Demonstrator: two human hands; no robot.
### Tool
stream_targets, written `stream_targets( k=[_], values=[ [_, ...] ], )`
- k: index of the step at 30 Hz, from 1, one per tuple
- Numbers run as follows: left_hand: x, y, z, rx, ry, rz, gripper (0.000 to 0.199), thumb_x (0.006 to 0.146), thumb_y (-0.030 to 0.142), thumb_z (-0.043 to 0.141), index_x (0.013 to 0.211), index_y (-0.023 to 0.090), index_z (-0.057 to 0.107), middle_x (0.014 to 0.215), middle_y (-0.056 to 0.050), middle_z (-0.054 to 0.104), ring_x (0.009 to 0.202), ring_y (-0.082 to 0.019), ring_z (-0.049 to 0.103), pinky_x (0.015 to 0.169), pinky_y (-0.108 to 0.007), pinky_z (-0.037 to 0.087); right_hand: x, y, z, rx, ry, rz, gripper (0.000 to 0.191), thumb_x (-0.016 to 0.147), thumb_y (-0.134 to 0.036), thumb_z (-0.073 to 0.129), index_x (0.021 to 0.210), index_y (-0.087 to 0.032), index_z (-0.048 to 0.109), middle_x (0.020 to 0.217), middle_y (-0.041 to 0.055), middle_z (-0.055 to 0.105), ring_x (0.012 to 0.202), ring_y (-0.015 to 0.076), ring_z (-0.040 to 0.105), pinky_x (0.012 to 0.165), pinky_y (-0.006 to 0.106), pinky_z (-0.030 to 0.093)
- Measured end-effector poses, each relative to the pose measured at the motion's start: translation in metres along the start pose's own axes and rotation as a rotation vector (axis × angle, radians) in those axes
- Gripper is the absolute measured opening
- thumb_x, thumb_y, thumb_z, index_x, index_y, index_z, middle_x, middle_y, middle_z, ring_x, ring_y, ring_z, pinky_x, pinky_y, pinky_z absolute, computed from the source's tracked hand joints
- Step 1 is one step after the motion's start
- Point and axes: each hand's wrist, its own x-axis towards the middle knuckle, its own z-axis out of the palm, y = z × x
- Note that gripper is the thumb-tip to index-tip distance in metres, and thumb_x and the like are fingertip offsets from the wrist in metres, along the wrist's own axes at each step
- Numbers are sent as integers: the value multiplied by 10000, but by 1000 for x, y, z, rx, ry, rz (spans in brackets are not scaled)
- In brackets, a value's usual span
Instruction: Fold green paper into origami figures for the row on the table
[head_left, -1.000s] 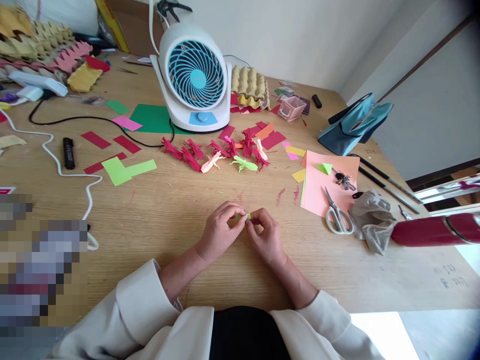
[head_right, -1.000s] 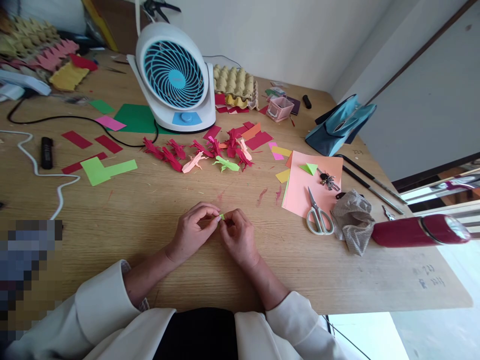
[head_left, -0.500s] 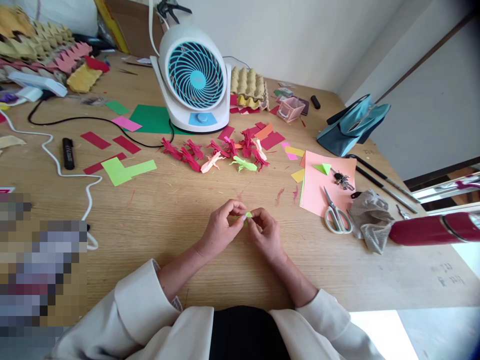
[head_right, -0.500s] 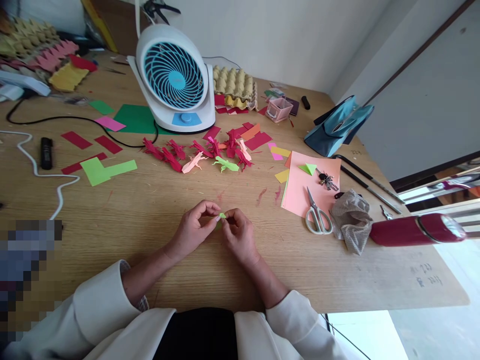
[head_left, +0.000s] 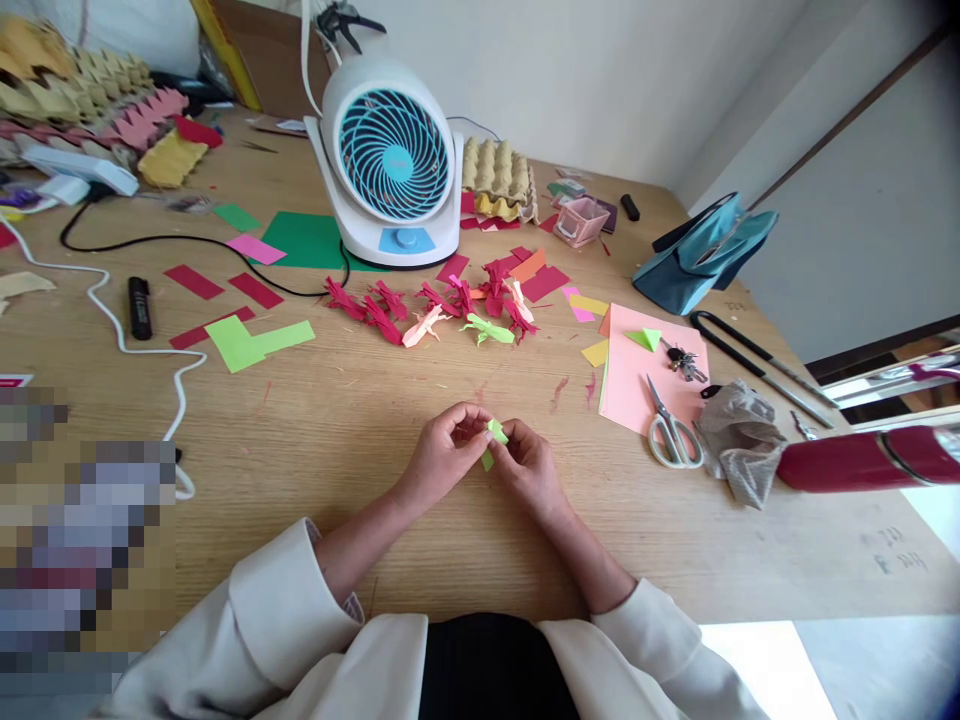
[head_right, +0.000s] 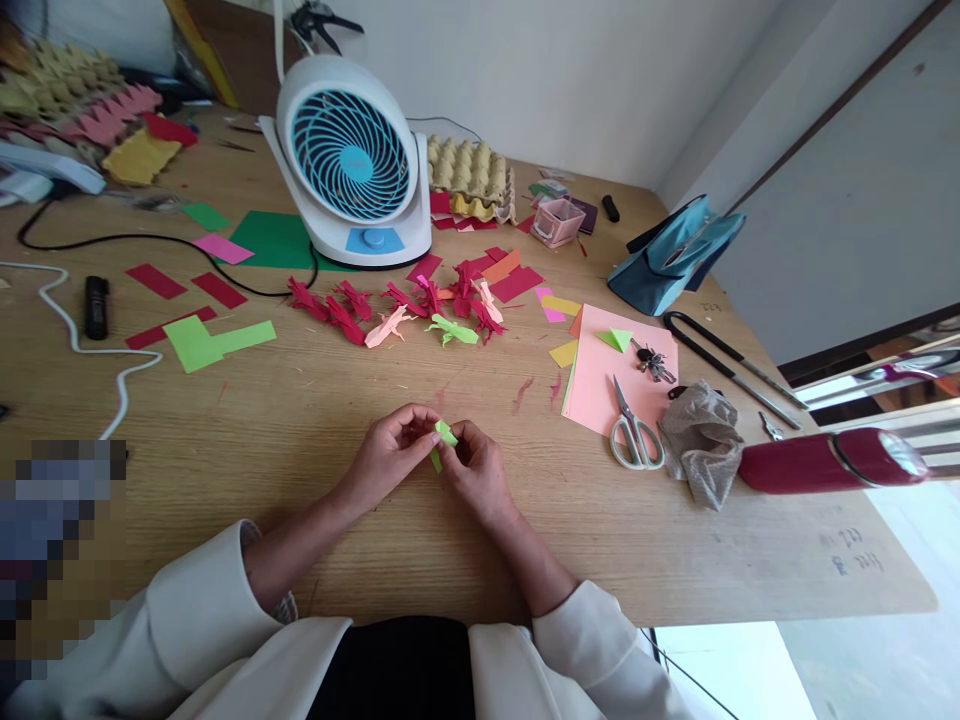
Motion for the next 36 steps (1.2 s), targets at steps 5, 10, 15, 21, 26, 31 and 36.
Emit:
stream_targets(
  k=[5,10,15,21,26,31,36],
  values=[
    [0,5,-1,67,-26,3,97,792,242,650,747,158,631,733,-8,644,682,-126,581,646,-238,466,-1,1,-1,-22,5,-9,276,855,-446,627,772,-194,552,656,-28,519,571,112,446,559,248,391],
    [0,6,-1,89,-21,26,129,812,255,640,726,163,609,698,6,617,649,-115,551,604,-220,442,0,0,0,-16,-14,0,307,842,-492,627,782,-199,559,669,-17,548,587,123,481,558,250,410],
    [-1,2,-2,103,-44,64,190,847,301,623,719,173,564,677,21,574,633,-110,520,593,-219,415,1,0,-1,7,-43,-30,297,837,-483,650,797,-202,562,682,-16,558,603,125,497,574,252,427],
    [0,3,-1,79,-38,124,242,887,318,567,693,184,512,646,36,476,619,-107,441,593,-224,373,0,0,-2,27,-51,-6,311,823,-488,667,782,-204,550,671,-24,540,586,120,479,561,250,425],
    [-2,5,-1,49,-49,71,245,909,336,538,720,180,538,658,31,487,619,-107,437,598,-228,373,-1,-1,-2,48,-31,8,305,859,-491,605,783,-206,528,663,-35,492,571,115,437,541,244,392],
    [-1,2,-2,40,-58,40,153,857,312,613,795,173,595,714,16,571,655,-115,508,621,-227,419,-1,2,-3,-83,-23,-24,272,873,-450,597,779,-199,548,630,-46,470,554,107,401,518,234,332],
    [2,2,-4,68,-61,65,122,831,267,621,758,175,589,698,21,570,655,-111,526,622,-215,431,-1,0,-4,-109,-8,-32,258,862,-439,595,775,-198,559,641,-39,495,566,115,423,529,235,348]
  ],
)
